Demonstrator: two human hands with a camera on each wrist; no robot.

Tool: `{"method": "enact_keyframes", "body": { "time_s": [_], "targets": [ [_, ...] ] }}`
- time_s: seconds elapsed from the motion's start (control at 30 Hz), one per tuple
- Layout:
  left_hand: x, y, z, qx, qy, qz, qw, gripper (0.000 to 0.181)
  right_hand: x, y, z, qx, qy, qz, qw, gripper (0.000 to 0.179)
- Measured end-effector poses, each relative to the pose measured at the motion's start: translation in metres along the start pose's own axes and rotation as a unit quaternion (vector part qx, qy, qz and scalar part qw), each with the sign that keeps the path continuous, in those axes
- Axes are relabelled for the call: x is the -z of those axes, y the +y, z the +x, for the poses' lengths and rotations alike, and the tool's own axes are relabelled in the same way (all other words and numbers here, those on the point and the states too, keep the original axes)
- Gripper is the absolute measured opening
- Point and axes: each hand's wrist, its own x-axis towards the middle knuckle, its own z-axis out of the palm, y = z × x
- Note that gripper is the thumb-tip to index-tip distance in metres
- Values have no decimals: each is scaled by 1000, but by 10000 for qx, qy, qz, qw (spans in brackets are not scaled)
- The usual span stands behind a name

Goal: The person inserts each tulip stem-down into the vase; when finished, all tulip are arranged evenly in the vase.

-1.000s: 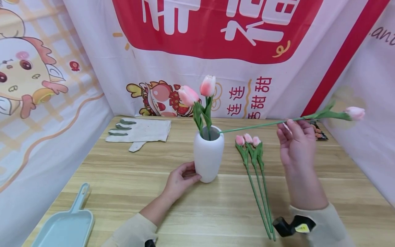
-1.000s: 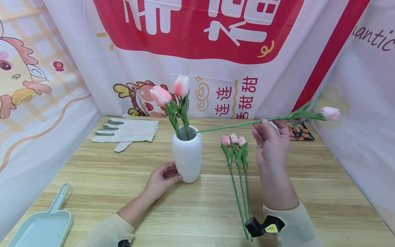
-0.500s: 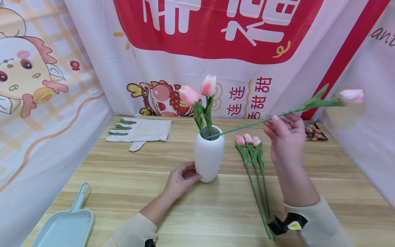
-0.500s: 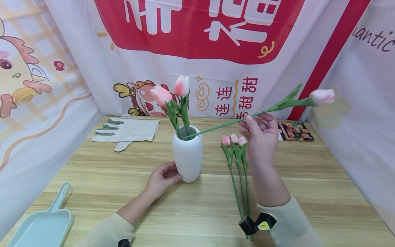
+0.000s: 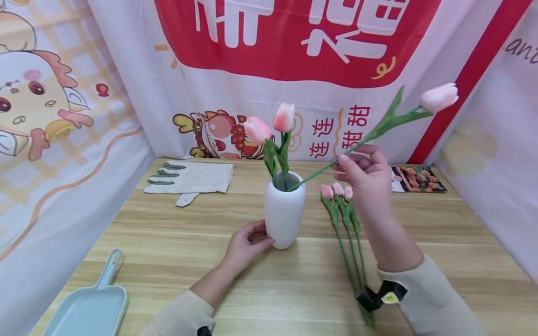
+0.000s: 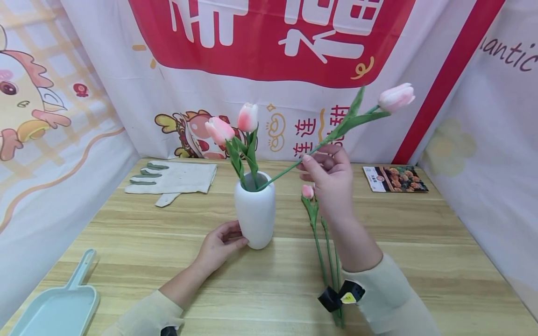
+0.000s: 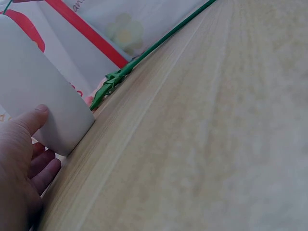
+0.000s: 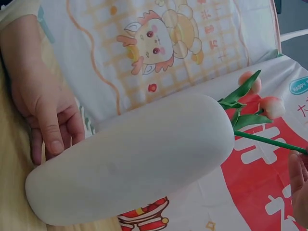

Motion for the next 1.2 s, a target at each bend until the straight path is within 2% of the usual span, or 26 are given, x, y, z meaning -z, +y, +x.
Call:
{"method": "enact_keyframes", "body": {
  "time_s": [0.37,0.57,0.73,0.97,1.2],
  "targets": [
    [1,1,-1,22,-22,3,10000,47,-9,8,3,-170,-787,-781,9937,21],
    [1,0,-1,-18,-42,3,10000,47,-14,14,3,-477,-1126,-1495,9812,21],
    [1,0,-1,-29,-43,1,10000,47,-19,23,3,-360,-1419,-1876,9713,28],
    [0,0,-1,-58,-39,-18,10000,46,-23,29,3,-136,-1546,-2124,9648,26],
    [0,0,-1,-89,-71,-63,9999,47,-25,27,2,-170,-1587,-2633,9514,29]
  ]
}}
